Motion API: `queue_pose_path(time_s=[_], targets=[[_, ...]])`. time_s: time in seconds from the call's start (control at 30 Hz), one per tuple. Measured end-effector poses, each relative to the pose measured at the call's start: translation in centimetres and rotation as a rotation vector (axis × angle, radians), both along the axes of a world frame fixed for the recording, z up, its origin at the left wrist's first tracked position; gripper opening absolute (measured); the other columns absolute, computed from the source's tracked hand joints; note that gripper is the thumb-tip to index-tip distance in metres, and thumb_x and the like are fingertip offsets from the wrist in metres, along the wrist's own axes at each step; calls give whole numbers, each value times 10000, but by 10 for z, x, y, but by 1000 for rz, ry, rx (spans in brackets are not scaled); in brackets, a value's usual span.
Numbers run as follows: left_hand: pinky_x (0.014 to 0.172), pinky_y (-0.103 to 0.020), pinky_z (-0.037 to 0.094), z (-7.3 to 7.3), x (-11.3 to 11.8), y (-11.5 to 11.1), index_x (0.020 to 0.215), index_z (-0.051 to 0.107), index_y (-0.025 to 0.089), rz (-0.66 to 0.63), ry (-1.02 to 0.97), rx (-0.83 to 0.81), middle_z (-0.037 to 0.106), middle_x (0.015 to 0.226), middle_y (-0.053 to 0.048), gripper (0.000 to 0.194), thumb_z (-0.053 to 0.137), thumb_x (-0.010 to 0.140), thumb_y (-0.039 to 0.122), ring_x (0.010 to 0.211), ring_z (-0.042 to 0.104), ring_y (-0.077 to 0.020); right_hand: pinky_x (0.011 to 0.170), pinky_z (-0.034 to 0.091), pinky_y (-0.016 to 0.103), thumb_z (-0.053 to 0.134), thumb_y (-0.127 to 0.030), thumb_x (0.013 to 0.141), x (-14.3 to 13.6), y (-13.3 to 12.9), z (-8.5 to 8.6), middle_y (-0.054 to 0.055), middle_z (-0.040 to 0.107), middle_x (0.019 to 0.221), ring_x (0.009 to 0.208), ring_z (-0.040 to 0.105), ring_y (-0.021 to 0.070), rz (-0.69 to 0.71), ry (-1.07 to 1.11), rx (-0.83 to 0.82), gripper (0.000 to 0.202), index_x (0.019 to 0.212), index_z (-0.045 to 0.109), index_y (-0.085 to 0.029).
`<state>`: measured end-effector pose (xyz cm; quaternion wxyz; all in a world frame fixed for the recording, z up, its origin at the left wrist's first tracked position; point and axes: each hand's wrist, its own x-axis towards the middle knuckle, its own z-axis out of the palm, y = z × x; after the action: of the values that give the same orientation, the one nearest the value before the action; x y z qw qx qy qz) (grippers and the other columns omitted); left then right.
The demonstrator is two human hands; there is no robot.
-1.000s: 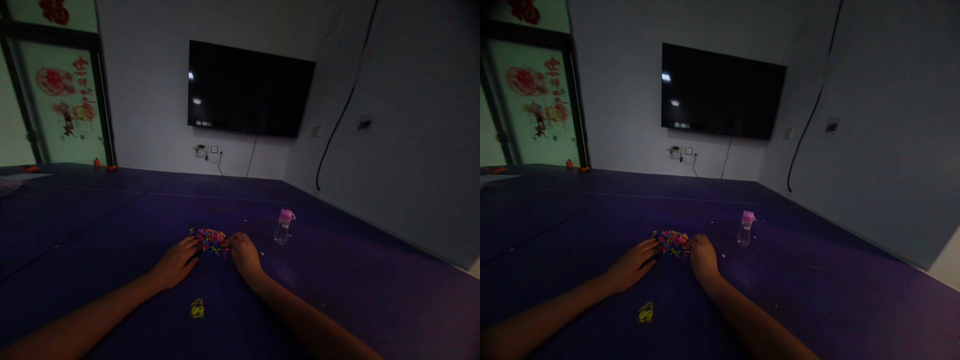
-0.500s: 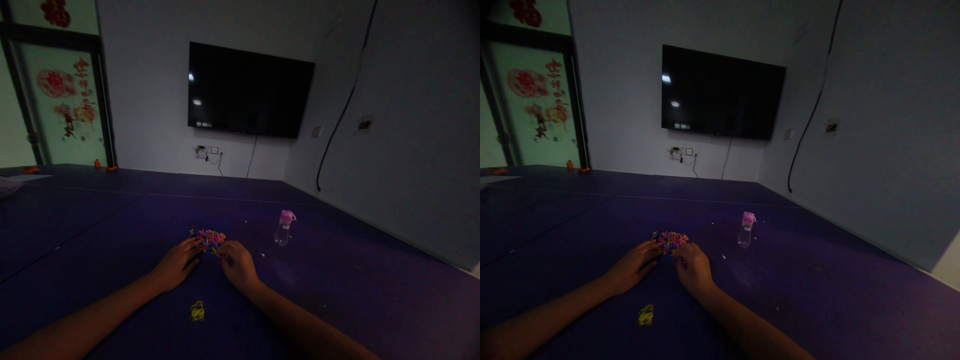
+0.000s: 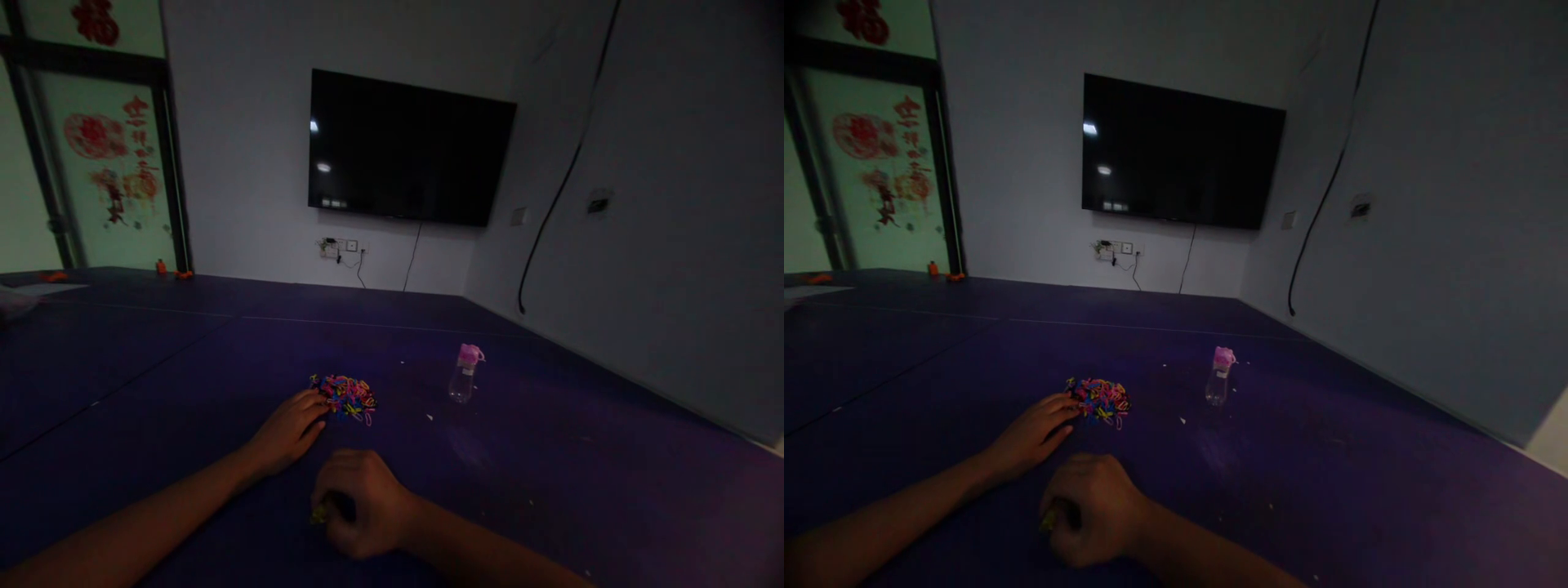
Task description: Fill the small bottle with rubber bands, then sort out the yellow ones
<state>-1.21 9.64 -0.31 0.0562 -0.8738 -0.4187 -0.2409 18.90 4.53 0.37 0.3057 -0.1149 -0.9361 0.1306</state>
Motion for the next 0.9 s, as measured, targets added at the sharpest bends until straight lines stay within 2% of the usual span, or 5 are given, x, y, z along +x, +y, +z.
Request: queue_pose_path(time_s=[0.13,0.33,0.43,0.8,0.9], targets=[[996,-442,424,1,1,0,1150,607,203,-1,-26,42,624,1199,-75,291,446,910,246,1165,521,-241,755,469,263,458,-93,671,4,10,1,26,676,845,791,608,153,-139,46,7,282,883,615,-193],[988,-453,431,-1,1,-1,1143,607,187,-3,-38,58,617,1207,-95,282,462,907,241,1165,523,-252,934,419,326,439,-59,784,16,42,4,72,638,1111,1050,555,189,-519,-94,31,352,1028,654,-192],[996,-451,426,-2,1,-1,1168,594,185,-16,-29,57,608,1228,-95,303,458,898,202,1183,511,-246,976,388,355,450,-71,805,20,53,2,78,602,1200,1119,519,212,-626,-146,22,372,1082,659,-202],[983,-451,408,9,5,-10,1089,601,200,-206,-36,64,617,1192,-85,270,458,860,191,1170,507,-244,964,393,326,429,-70,826,20,55,1,81,625,1152,1106,528,212,-648,-227,4,372,1107,641,-190],[965,-458,407,13,1,-13,1043,583,200,-332,-37,43,621,1157,-97,253,482,834,302,1158,509,-272,957,404,325,410,-60,830,21,57,1,81,637,1131,1084,545,210,-672,-207,-18,379,1098,646,-187]])
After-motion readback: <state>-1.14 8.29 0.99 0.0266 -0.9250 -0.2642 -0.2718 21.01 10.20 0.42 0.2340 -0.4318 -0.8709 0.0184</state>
